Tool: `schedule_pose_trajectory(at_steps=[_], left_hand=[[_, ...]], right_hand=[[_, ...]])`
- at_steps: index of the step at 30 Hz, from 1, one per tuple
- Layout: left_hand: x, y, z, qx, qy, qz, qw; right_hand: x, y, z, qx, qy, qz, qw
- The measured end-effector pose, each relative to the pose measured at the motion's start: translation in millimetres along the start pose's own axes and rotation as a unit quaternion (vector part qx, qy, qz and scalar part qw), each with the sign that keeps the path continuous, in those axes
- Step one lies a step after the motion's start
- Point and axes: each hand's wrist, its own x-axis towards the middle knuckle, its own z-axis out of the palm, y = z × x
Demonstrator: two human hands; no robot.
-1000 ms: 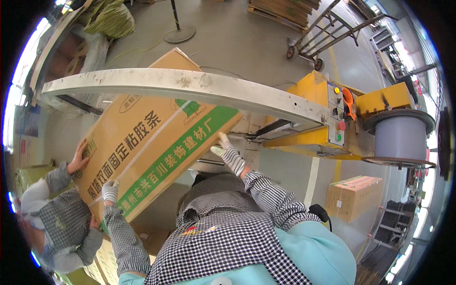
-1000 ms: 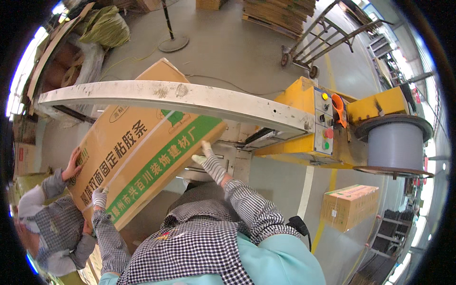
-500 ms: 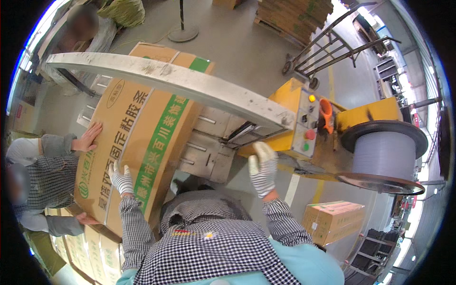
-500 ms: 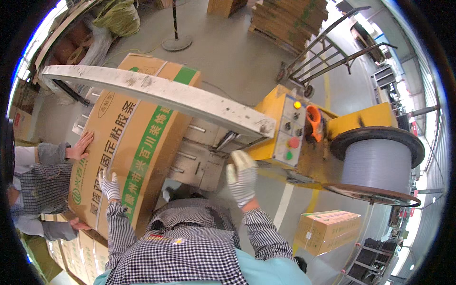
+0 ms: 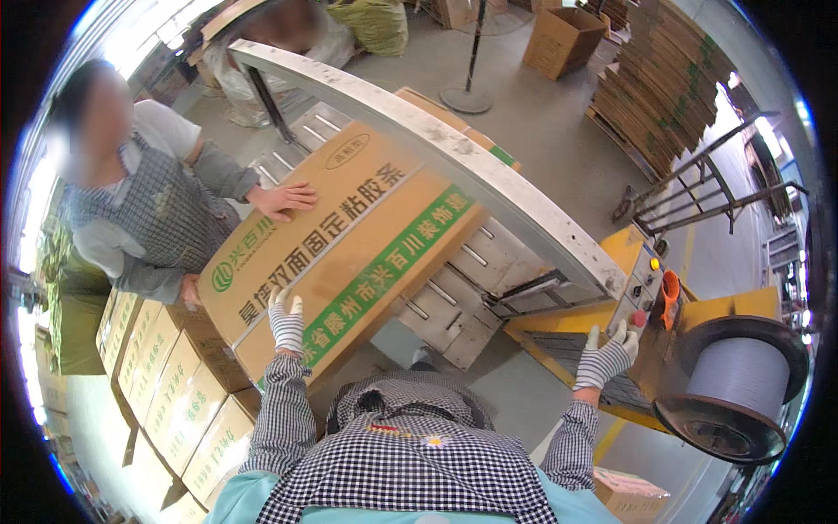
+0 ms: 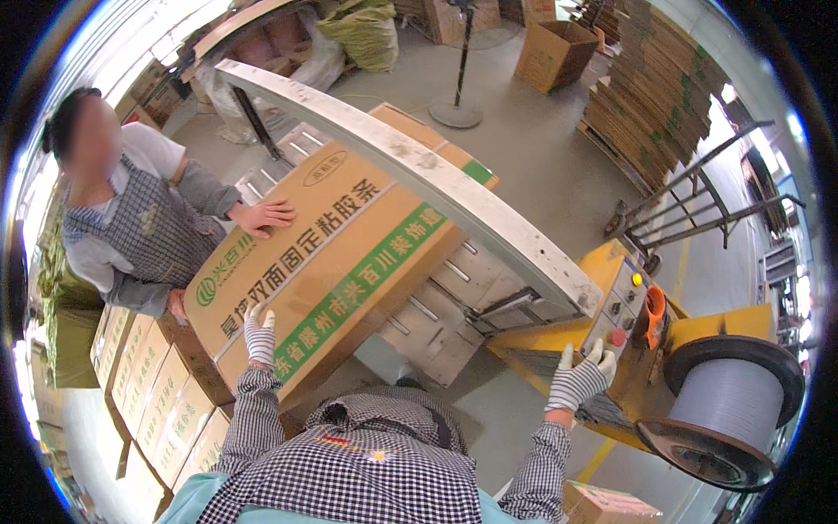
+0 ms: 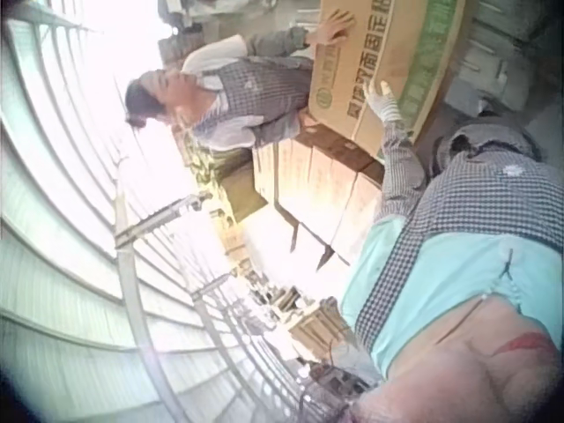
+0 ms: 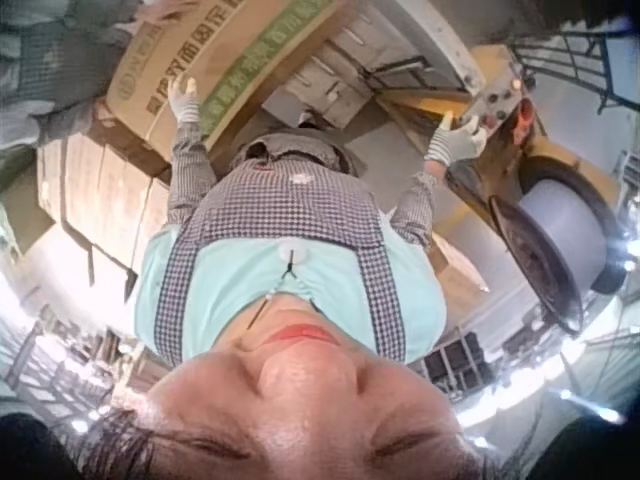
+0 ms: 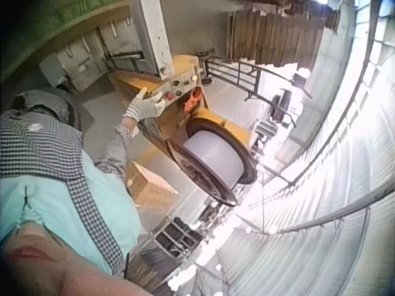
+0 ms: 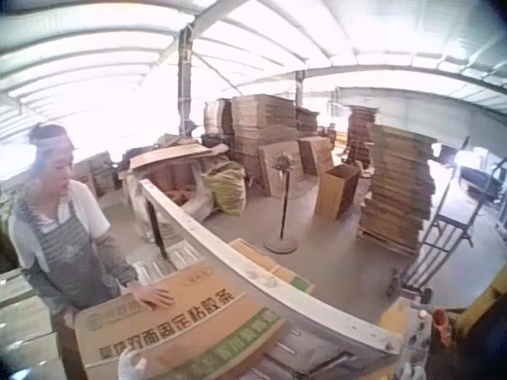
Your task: Two workers are operating a strapping machine to secure cardboard boxes for transport.
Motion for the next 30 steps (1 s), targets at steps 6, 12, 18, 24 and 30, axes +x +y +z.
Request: schedule_pose_trajectory(at_steps=[6,12,18,24,30], left_hand=[[-5,-75,-53,-0.082,0.057,-0.013,0.995],[-11,-78,-115,-0.099,0.075,-0.014,0.992],[-33,-127,-171,-0.273,0.108,-0.094,0.951],[-66,-152,-207,-0.293,0.085,-0.185,0.934],[-77,-143,-202,-0.268,0.07,-0.167,0.946]], right_hand=[[0,-18,7,-0.001,-0.025,0.045,0.999],[6,-49,-19,-0.089,-0.049,0.112,0.988],[8,-63,-34,-0.08,-0.091,0.152,0.981],[3,-58,-27,-0.079,-0.09,0.121,0.985],[4,-50,-39,0.033,-0.027,0.119,0.992]])
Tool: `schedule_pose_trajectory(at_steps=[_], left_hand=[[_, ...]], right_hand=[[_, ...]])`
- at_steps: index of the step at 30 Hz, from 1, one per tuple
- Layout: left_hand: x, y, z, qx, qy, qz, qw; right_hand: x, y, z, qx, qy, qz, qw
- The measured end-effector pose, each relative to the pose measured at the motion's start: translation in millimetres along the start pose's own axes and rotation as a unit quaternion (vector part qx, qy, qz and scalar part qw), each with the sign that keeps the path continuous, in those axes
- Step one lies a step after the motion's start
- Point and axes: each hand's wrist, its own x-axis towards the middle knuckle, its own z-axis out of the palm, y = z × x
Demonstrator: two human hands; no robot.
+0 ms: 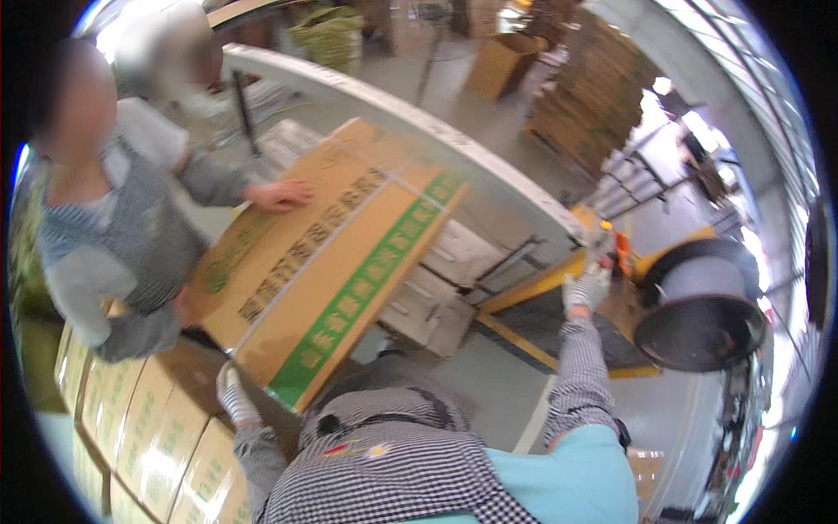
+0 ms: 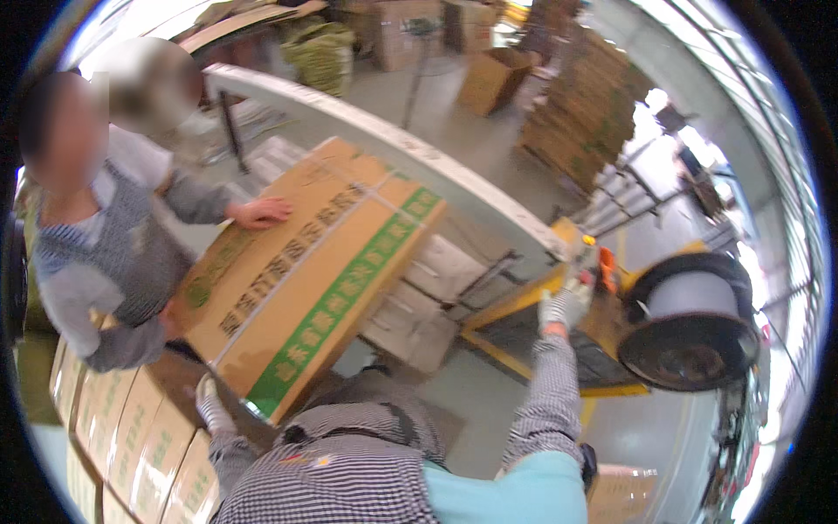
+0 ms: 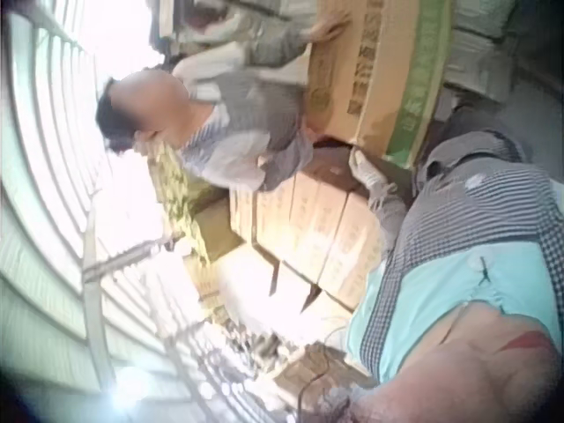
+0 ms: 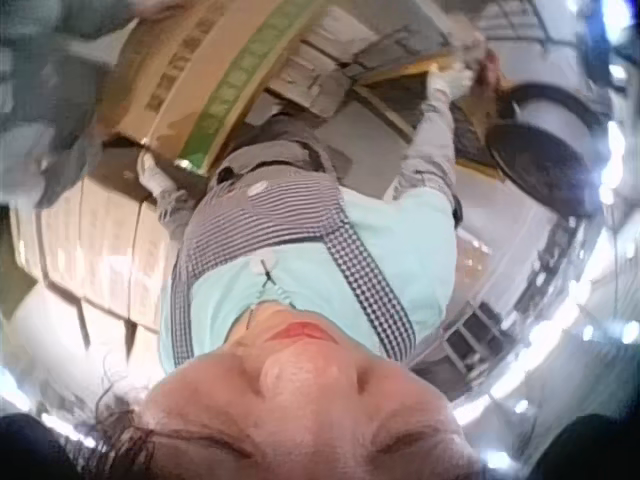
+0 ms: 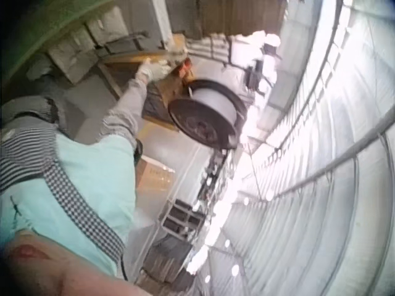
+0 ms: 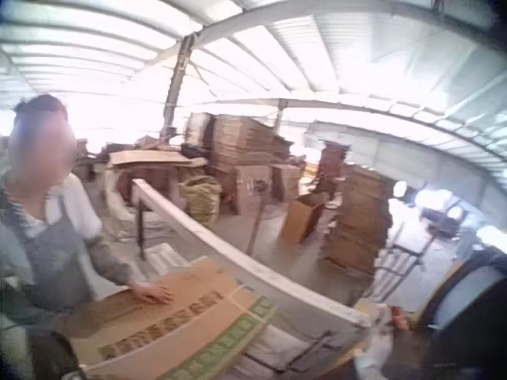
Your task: Two workers are operating a strapping machine to secure cardboard boxes for transport.
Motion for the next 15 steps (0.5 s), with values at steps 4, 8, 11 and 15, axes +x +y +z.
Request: schedule_pose_trajectory(at_steps=[4,8,11,15], left_hand=[[2,1,1,-0.079,0.001,-0.069,0.995],[49,-77,-12,-0.037,0.031,-0.099,0.994],[50,-86,7,0.686,-0.272,0.004,0.675],[58,-122,-5,0.908,-0.344,0.105,0.213]], right_hand=[[-3,6,24,-0.139,-0.015,-0.002,0.99],[2,3,17,-0.134,-0.111,0.075,0.982],[0,9,23,-0.119,-0.082,0.059,0.988],[1,1,21,-0.093,-0.061,0.046,0.993]])
